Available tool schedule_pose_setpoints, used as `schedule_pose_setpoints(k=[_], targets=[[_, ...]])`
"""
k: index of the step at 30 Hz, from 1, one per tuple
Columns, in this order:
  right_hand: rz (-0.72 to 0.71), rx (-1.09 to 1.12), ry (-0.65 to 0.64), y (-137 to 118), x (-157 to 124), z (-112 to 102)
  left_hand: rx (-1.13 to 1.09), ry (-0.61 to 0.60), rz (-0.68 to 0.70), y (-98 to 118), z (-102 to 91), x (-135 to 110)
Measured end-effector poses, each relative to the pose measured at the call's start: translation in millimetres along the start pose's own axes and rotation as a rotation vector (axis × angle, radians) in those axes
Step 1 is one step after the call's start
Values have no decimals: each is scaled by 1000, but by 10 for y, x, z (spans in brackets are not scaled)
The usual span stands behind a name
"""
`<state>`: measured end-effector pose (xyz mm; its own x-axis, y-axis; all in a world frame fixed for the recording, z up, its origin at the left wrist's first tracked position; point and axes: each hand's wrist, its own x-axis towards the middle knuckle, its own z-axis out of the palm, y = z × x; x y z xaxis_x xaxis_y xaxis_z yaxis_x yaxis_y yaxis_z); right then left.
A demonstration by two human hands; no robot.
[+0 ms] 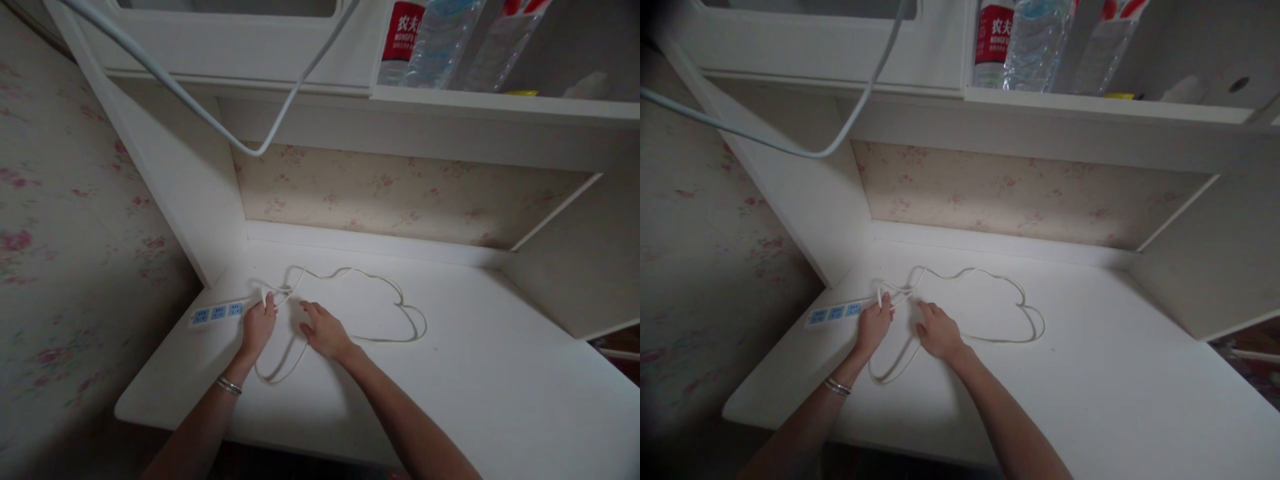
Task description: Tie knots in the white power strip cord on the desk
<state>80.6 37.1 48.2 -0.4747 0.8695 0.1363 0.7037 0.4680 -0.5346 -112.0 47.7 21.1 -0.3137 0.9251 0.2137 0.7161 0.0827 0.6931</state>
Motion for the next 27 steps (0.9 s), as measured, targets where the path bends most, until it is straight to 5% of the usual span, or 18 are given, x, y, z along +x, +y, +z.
schedule_pose_setpoints(k=[5,9,14,18,22,27], targets=[[-173,-259,13,-132,247,-76,-206,-136,-47,40,-26,-48],[-313,-266,19,-56,341,-134,-254,-187,-40,51,-60,-74],[-170,-98,-31,74,239,-351,-274,-231,-4,76,-125,-72],[-34,-59,117,305,94,-877,-263,-263,81,103,-175,-62],[105,-173,213,813,-146,-1527,-258,-285,120,86,-131,-53],[527,-297,377,1598,-664,-2230,-26,-300,228,17,35,9]])
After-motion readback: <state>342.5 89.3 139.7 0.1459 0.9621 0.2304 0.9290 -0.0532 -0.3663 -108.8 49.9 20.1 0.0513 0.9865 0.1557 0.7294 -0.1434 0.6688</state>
